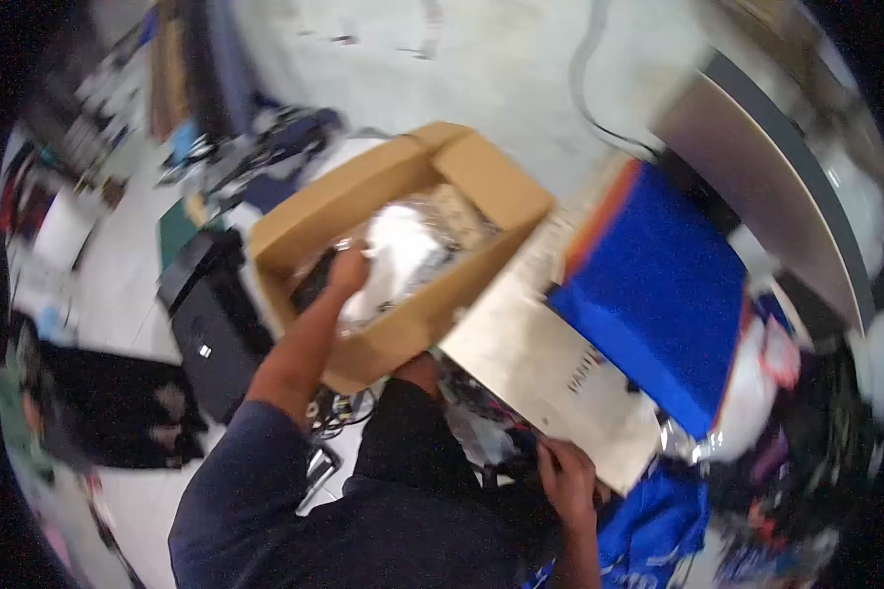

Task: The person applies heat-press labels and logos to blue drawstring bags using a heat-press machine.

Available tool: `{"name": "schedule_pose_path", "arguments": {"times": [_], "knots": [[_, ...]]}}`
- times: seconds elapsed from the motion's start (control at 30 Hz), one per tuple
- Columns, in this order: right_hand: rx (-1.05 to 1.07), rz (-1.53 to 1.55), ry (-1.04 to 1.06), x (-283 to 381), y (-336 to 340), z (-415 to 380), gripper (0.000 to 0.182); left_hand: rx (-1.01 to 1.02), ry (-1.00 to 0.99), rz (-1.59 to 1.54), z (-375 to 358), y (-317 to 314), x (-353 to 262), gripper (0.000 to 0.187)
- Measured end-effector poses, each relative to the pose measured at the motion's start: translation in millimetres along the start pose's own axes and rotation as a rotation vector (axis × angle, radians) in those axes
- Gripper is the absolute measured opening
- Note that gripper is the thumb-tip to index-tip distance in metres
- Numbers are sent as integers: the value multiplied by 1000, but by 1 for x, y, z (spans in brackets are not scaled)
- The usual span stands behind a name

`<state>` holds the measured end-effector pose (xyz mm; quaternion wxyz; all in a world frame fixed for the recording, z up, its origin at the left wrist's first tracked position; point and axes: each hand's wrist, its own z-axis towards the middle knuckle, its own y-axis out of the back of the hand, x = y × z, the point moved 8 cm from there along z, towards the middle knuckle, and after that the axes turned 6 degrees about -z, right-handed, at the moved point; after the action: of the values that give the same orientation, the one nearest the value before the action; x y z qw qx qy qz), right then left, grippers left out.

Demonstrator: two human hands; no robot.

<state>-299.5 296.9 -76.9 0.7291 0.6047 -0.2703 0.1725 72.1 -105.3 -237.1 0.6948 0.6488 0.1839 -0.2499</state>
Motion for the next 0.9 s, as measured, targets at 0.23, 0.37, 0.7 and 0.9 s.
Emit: {"name": "schedule_pose_path", "arguments": {"times": [0.23,0.37,0.7,0.9], "knots": [[-94,73,109,21,12,3,13,208,-158,215,6,-45,1,67],[-139,22,72,26,22,-9,12,305,23,445,4,-52,-3,75],[-250,-34,-238,-20,62,-43,8,61,39,422,-1,-24,-13,40],[-239,7,-297,-19,64,-25,8,163,-110,332,5,-44,-51,62]]}}
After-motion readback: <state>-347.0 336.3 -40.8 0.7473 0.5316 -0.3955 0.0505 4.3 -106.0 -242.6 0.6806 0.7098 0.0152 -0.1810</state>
